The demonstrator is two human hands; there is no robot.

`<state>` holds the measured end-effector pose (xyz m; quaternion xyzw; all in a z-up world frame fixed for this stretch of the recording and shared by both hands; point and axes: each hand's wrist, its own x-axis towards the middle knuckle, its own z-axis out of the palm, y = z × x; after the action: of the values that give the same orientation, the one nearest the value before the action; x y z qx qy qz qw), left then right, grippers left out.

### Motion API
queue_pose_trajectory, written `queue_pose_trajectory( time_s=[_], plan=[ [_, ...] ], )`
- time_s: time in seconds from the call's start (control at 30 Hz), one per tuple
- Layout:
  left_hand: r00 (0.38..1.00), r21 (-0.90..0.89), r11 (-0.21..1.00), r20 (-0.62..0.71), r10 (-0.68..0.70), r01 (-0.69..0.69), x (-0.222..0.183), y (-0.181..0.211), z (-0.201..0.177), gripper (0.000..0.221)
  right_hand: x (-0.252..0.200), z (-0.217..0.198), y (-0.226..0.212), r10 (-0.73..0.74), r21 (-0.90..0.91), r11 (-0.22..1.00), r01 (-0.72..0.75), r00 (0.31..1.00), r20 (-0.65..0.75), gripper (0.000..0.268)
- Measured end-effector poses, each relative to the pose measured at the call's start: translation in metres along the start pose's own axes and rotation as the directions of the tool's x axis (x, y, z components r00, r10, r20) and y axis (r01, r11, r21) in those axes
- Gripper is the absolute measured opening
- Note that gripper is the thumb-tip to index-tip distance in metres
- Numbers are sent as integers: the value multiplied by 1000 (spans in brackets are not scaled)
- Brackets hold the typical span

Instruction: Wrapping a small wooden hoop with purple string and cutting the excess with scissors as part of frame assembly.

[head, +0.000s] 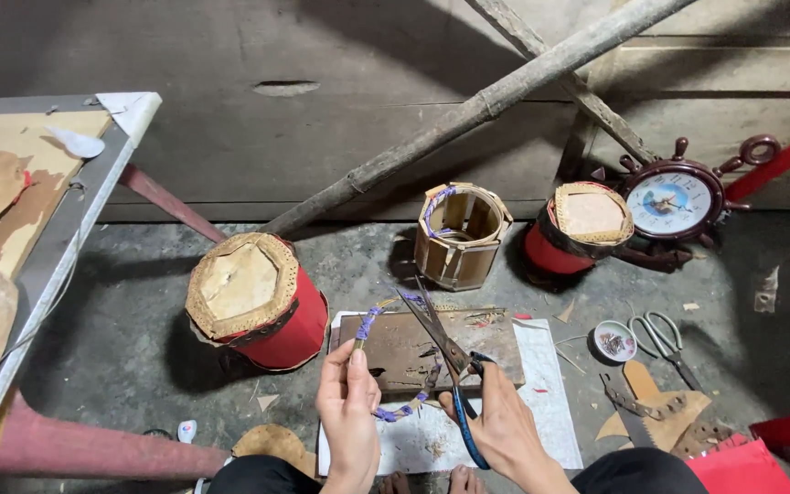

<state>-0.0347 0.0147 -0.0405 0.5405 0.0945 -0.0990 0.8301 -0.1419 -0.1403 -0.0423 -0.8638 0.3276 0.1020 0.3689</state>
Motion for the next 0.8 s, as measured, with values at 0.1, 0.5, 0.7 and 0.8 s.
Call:
queue_pose_trajectory(
  time_s=[0.1,0.5,0.7,0.8],
  plan=[
    [1000,-6,1000,9,-27,27,-2,0,5,25,5,2,2,-9,-13,1000,9,1000,-26,63],
    [994,24,999,104,29,-32,-8,-10,7,25,8,-6,-7,-3,-7,1000,2,997,-76,51],
    [992,56,997,120,44,-51,-9,-8,7,23,5,-7,-10,5,39,999,-1,997,-81,48],
    [992,43,997,113,56,-61,-7,-10,7,23,6,-6,-5,-25,101,994,35,995,-97,47]
  ],
)
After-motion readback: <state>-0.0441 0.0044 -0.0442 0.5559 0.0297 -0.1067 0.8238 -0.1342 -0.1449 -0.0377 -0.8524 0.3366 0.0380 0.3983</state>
